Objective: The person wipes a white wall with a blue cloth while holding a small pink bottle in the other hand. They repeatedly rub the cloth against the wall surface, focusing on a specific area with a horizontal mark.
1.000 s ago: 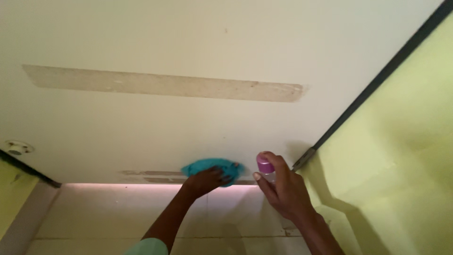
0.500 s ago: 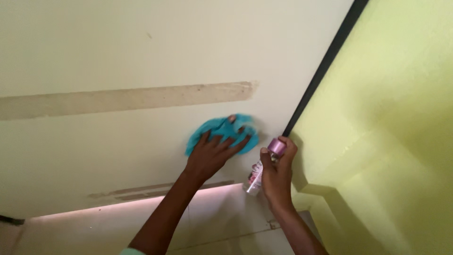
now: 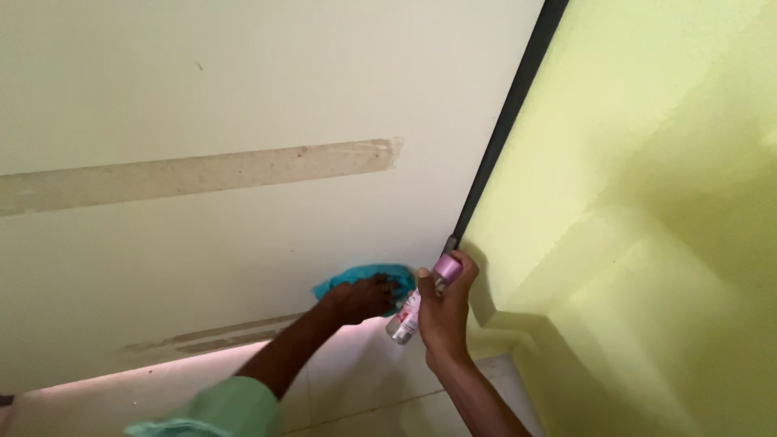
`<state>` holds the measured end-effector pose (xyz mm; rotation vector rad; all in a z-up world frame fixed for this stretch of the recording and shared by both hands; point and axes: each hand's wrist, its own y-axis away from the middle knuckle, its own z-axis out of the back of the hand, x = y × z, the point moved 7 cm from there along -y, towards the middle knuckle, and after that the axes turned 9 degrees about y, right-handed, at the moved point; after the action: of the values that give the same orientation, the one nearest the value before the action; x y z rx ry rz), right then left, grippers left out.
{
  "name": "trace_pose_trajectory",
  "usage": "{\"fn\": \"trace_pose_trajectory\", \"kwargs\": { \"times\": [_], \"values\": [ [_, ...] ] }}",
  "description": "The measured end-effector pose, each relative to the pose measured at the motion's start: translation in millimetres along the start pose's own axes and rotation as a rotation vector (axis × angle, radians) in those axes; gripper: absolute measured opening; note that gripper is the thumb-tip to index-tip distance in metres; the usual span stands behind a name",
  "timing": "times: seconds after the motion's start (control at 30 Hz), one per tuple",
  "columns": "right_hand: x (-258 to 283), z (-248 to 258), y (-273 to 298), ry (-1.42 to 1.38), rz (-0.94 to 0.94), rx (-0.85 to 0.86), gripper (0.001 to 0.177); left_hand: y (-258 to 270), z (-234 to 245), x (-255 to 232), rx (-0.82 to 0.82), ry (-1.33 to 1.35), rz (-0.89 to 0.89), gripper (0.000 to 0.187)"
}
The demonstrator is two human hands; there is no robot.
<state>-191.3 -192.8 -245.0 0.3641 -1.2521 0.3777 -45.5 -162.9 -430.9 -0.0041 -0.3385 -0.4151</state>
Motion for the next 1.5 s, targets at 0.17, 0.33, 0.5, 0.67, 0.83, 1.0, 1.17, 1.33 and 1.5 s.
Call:
{"fn": "trace_pose_trajectory", "kwargs": {
  "times": [0.17, 0.33, 0.5, 0.67, 0.83, 1.0, 1.17, 1.33, 1.5],
  "values": [
    [-3.8, 10.7, -7.6, -0.146, 0.038, -0.035, 0.059, 14.7, 160.4, 38.0, -0.326, -0.018, 0.124, 0.056],
    [-16.7, 14.6, -8.0, -0.189, -0.035, -0.047, 0.056, 18.3, 271.2, 55.0, -0.630, -0.065, 0.352, 0.065],
    [-17.1, 15.9, 3.3, -0.208, -0.135, -0.045, 0.052, -23.2, 218.4, 49.3, -0.585, 0.065, 0.354, 0.067],
    [-4.3, 25.7, 6.3, -0.075, 0.000, -0.075, 0.054, -58.4, 129.0, 25.6, -0.575, 0.086, 0.245, 0.063],
    [-9.9, 27.5, 7.4, -0.041, 0.035, -0.055, 0.054, -65.5, 96.1, 26.5, -0.584, 0.056, 0.196, 0.063],
    [-3.5, 34.0, 7.3, 0.029, 0.118, -0.069, 0.052, -37.5, 32.6, 4.1, -0.420, -0.195, -0.019, 0.053],
    [-1.2, 35.2, 8.3, -0.033, -0.044, -0.021, 0.055, -38.5, -45.5, -15.8, -0.458, -0.226, 0.036, 0.027],
    [-3.6, 35.4, 3.5, -0.103, 0.016, -0.027, 0.055, -71.1, -98.8, -8.4, -0.379, 0.339, 0.396, 0.017],
    [1.3, 34.4, 1.2, -0.020, 0.135, -0.054, 0.053, -41.6, -22.6, -14.8, -0.407, -0.432, 0.145, 0.012]
  ]
}}
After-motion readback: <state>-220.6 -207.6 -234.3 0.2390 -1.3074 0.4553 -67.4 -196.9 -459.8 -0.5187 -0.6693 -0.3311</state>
